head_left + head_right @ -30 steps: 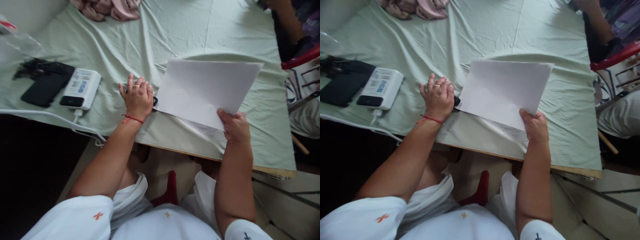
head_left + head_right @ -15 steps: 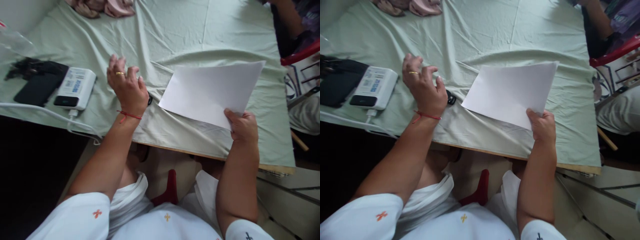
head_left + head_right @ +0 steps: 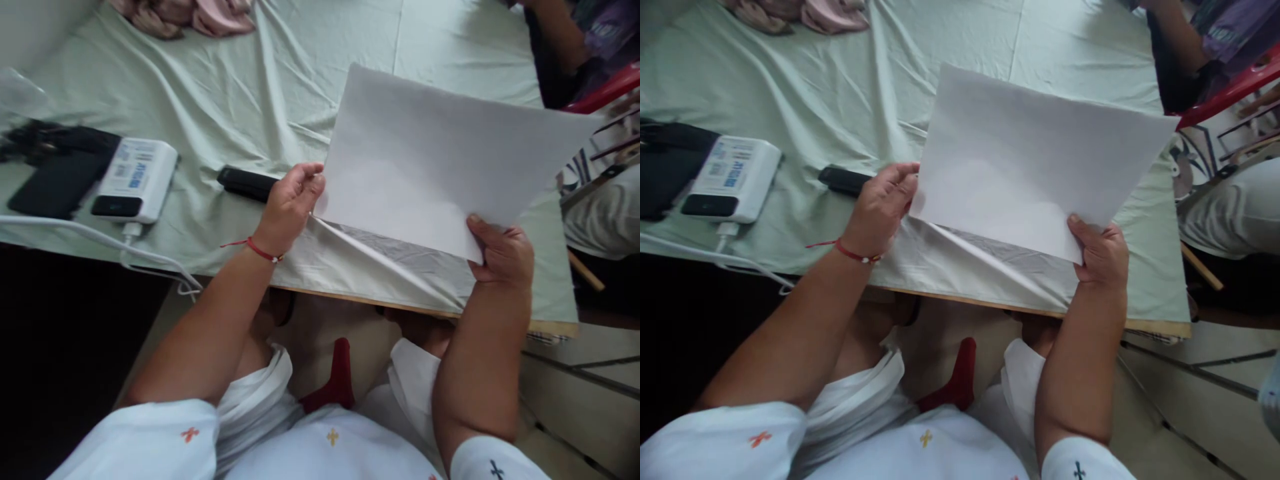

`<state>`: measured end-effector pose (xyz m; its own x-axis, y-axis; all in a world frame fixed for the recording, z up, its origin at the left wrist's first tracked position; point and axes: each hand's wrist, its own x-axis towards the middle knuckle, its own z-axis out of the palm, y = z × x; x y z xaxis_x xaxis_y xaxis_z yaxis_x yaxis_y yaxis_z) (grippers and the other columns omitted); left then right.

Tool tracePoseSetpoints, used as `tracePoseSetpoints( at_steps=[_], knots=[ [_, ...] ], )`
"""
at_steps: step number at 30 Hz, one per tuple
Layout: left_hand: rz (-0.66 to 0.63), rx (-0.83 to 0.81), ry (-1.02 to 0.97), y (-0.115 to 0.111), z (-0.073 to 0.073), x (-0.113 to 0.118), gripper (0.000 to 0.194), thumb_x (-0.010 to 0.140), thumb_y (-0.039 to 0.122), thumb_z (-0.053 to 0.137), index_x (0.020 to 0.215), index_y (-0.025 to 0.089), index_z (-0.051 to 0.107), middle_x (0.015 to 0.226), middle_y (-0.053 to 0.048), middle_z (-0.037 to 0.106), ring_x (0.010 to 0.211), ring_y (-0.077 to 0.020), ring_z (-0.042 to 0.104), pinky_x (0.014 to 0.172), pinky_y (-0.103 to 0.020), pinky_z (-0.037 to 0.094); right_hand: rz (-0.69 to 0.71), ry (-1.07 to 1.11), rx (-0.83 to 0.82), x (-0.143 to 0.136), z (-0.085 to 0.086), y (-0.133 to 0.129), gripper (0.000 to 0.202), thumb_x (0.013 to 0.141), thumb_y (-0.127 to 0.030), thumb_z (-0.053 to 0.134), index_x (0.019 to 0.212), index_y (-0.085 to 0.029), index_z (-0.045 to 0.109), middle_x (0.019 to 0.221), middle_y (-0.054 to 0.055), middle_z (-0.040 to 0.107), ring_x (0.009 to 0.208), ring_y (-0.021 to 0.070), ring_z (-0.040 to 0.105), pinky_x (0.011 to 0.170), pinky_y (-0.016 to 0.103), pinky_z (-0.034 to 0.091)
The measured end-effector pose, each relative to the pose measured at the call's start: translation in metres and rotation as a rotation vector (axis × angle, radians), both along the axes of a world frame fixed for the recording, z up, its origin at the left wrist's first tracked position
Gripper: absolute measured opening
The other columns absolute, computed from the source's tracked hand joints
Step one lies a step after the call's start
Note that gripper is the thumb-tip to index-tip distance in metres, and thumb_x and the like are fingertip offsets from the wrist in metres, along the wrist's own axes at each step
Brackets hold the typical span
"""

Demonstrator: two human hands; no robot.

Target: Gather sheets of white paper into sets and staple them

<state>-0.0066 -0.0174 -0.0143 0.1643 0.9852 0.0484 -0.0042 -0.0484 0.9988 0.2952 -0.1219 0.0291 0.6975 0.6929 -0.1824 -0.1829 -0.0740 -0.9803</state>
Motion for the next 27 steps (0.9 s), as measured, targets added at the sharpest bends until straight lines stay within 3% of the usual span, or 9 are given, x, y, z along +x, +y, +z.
tracePoseSetpoints(
  at_steps=[3,7,10,14,17,20,25,27],
  knots=[
    [-0.089,-0.101,-0.106,-0.003,0.002,0.003,0.029,0.078,0.036,0.085,0.100,0.022,0.070,0.088,-0.002,0.073,0.091,-0.0196,0.072,0.085,-0.030,0.058,0.014,-0.027,-0.009,0.003,-0.004,-0.001,0.033,0.054,-0.017,0.092,0.083,-0.016,0.076,0.086,0.004,0.078,0.071,0.0156,0.069,0.070,0.029,0.060],
    [-0.060,-0.170,-0.042,-0.005,0.002,0.006,0.019,0.078,0.027,0.084,0.083,0.020,0.066,0.076,0.000,0.070,0.077,-0.0164,0.068,0.073,-0.026,0.055,0.020,-0.024,-0.036,0.003,-0.010,0.001,0.035,0.054,-0.018,0.093,0.085,-0.015,0.078,0.087,0.006,0.079,0.070,0.0162,0.070,0.069,0.030,0.061],
    [-0.026,-0.196,0.000,-0.003,-0.003,0.007,0.021,0.081,0.028,0.083,0.075,0.020,0.064,0.068,0.002,0.067,0.063,-0.0128,0.060,0.060,-0.023,0.048,0.020,-0.025,-0.027,0.002,-0.012,0.004,0.034,0.054,-0.019,0.094,0.083,-0.015,0.078,0.086,0.007,0.079,0.070,0.0162,0.069,0.071,0.031,0.062],
    [0.023,-0.190,0.018,0.000,-0.008,0.007,0.038,0.084,0.035,0.084,0.062,0.020,0.057,0.057,0.004,0.054,0.051,-0.0084,0.044,0.048,-0.021,0.034,0.022,-0.042,-0.039,0.002,-0.014,0.005,0.029,0.057,-0.019,0.093,0.081,-0.016,0.077,0.087,0.006,0.080,0.071,0.0165,0.069,0.070,0.031,0.061],
    [-0.006,-0.228,-0.044,0.000,-0.007,0.008,0.039,0.082,0.043,0.086,0.065,0.020,0.059,0.060,0.003,0.059,0.054,-0.0096,0.049,0.050,-0.021,0.039,0.018,-0.051,-0.053,0.003,-0.013,0.005,0.026,0.061,-0.018,0.091,0.082,-0.016,0.076,0.087,0.005,0.079,0.072,0.0158,0.069,0.071,0.030,0.061],
    [-0.072,-0.272,-0.074,-0.001,-0.005,0.007,0.032,0.076,0.039,0.091,0.075,0.019,0.066,0.065,0.001,0.065,0.057,-0.0109,0.055,0.050,-0.021,0.043,-0.028,-0.052,-0.057,0.004,-0.012,0.005,0.024,0.062,-0.016,0.089,0.083,-0.017,0.076,0.086,0.003,0.078,0.070,0.0145,0.069,0.072,0.029,0.061],
    [-0.035,-0.300,-0.023,-0.001,-0.006,0.005,0.042,0.080,0.040,0.088,0.061,0.020,0.057,0.050,0.006,0.045,0.042,-0.0064,0.032,0.037,-0.021,0.024,-0.038,-0.047,-0.026,0.001,-0.011,0.008,0.022,0.063,-0.014,0.087,0.083,-0.016,0.076,0.086,0.003,0.078,0.071,0.0143,0.070,0.075,0.030,0.062],
    [-0.012,-0.312,-0.043,0.000,-0.007,0.006,0.047,0.085,0.045,0.085,0.058,0.021,0.054,0.048,0.006,0.042,0.042,-0.0066,0.030,0.038,-0.021,0.023,-0.037,-0.040,-0.017,0.000,-0.011,0.009,0.023,0.064,-0.014,0.086,0.084,-0.015,0.077,0.087,0.003,0.078,0.072,0.0145,0.071,0.075,0.030,0.062]
  ],
)
